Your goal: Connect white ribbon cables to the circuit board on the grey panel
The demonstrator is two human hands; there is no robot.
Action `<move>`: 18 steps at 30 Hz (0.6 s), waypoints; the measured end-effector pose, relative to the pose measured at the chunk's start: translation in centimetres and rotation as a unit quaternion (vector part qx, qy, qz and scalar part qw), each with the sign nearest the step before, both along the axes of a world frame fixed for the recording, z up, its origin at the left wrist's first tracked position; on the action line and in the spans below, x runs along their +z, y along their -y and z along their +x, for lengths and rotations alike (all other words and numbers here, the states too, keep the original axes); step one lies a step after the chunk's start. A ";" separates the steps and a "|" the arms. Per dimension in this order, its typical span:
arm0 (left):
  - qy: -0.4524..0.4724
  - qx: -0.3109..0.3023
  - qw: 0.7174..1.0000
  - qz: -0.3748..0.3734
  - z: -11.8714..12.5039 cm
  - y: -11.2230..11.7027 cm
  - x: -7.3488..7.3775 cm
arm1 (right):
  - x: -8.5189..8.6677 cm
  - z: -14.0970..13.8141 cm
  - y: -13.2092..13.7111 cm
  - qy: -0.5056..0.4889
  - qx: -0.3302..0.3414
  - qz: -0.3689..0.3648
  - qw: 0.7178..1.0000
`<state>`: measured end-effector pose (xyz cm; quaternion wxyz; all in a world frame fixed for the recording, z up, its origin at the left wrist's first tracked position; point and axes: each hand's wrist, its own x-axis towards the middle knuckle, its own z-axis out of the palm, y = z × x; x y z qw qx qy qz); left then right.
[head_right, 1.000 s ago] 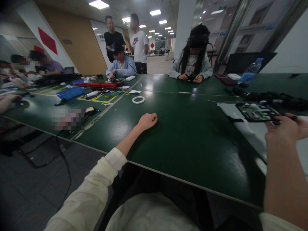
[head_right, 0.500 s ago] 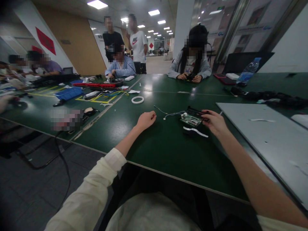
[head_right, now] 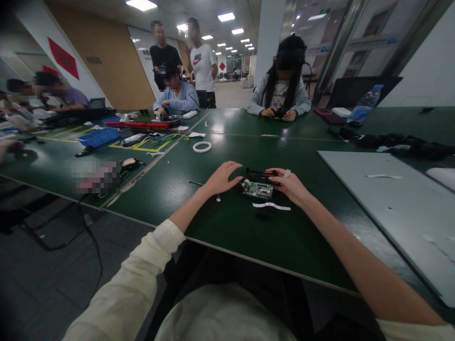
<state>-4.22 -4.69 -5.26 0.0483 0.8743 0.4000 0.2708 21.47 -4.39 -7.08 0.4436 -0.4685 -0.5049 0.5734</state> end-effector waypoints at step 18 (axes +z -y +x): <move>-0.074 -0.110 0.987 -0.094 0.5 0.1 -1.1 | -1.2 -0.3 -0.2 0.230 -0.009 0.152 0.961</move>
